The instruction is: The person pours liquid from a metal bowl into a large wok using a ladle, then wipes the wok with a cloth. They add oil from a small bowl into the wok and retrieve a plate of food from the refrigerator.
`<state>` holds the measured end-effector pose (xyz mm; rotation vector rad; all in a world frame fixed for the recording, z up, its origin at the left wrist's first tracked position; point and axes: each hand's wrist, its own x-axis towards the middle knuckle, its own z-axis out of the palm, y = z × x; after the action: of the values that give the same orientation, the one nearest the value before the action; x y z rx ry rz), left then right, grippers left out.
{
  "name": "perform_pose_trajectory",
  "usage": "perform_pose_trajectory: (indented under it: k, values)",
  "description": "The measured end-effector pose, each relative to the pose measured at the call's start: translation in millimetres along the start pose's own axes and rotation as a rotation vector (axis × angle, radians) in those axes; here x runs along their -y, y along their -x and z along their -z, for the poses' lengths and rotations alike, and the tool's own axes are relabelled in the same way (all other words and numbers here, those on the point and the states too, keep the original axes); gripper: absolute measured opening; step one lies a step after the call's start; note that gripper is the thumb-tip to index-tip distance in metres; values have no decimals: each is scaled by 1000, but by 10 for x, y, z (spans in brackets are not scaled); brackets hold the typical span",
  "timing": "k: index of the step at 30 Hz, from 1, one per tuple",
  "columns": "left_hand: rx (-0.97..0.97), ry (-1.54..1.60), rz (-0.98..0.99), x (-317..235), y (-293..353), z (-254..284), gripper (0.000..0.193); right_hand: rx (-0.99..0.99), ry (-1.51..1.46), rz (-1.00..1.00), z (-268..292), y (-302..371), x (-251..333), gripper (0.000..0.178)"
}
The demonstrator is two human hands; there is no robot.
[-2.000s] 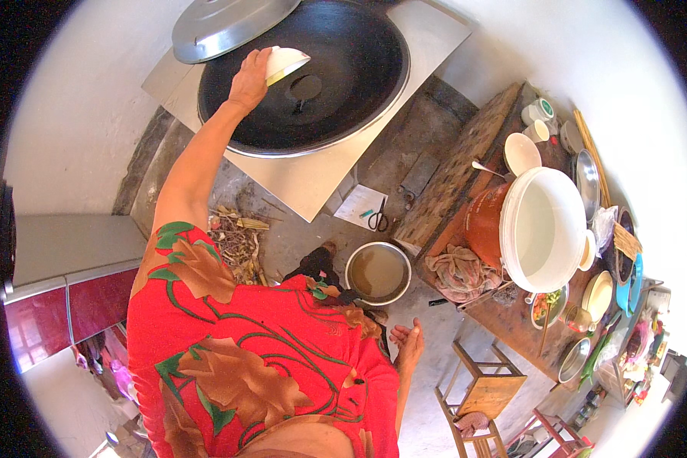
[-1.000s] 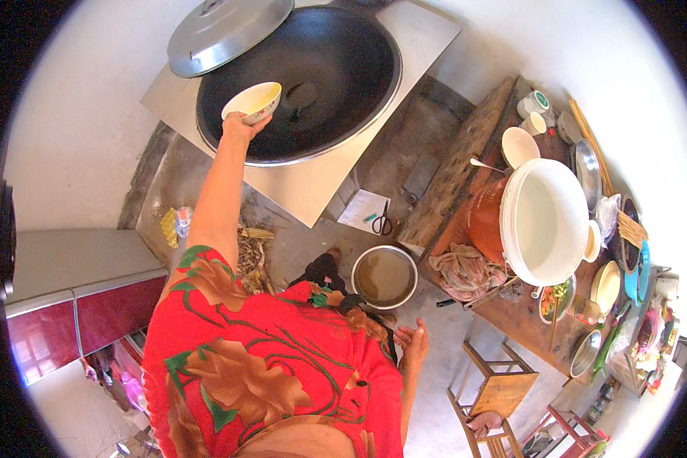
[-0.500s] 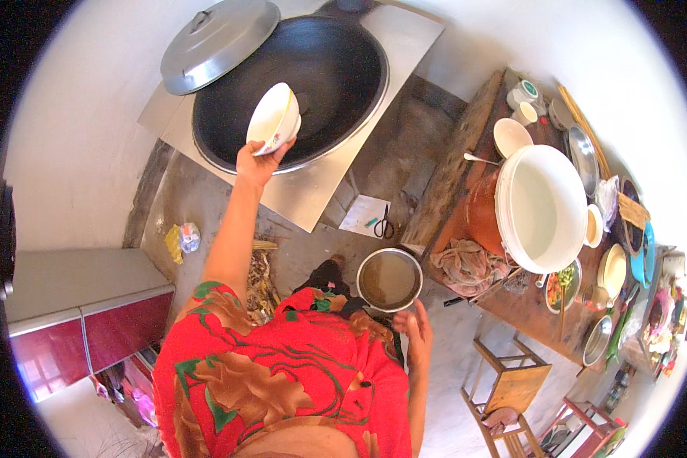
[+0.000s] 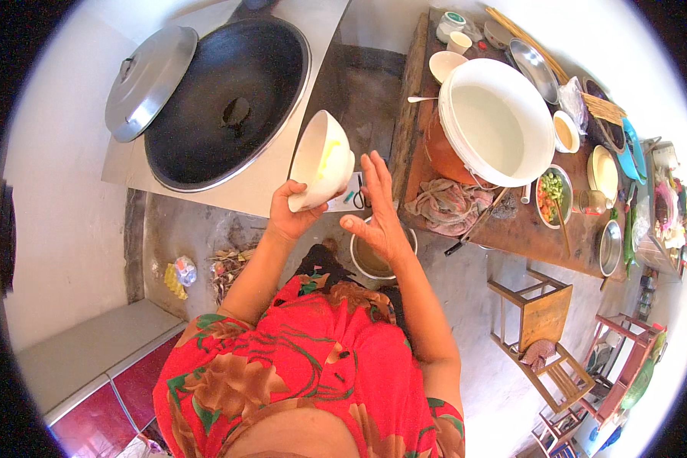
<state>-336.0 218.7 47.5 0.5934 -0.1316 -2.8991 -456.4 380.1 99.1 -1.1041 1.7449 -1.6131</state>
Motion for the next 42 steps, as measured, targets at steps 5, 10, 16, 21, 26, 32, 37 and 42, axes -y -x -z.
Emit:
perform_pose_trajectory:
  k: [5,10,16,21,26,32,37,42]
  values:
    - [-29,-80,-86,-59,112,-157,55,-3,57,10,33,-138,153,110]
    - [-113,-141,-231,-337,320,-229,56,117,160,150,-105,-456,239,115]
    - [-109,-22,-293,-379,534,-221,57,237,53,238,-602,-893,280,116]
    - [-61,16,-360,-458,658,-64,58,199,4,355,-952,-1029,218,110]
    - [-158,31,-441,-538,751,-9,63,212,-30,387,-1177,-1093,183,106]
    - [-268,65,-556,-590,747,-132,66,167,-140,314,-1462,-1143,74,101]
    - [-297,36,-651,-660,725,9,64,249,-221,195,-1554,-1204,69,100]
    - [-347,121,-701,-840,692,94,62,322,-316,239,-1736,-1211,-104,100]
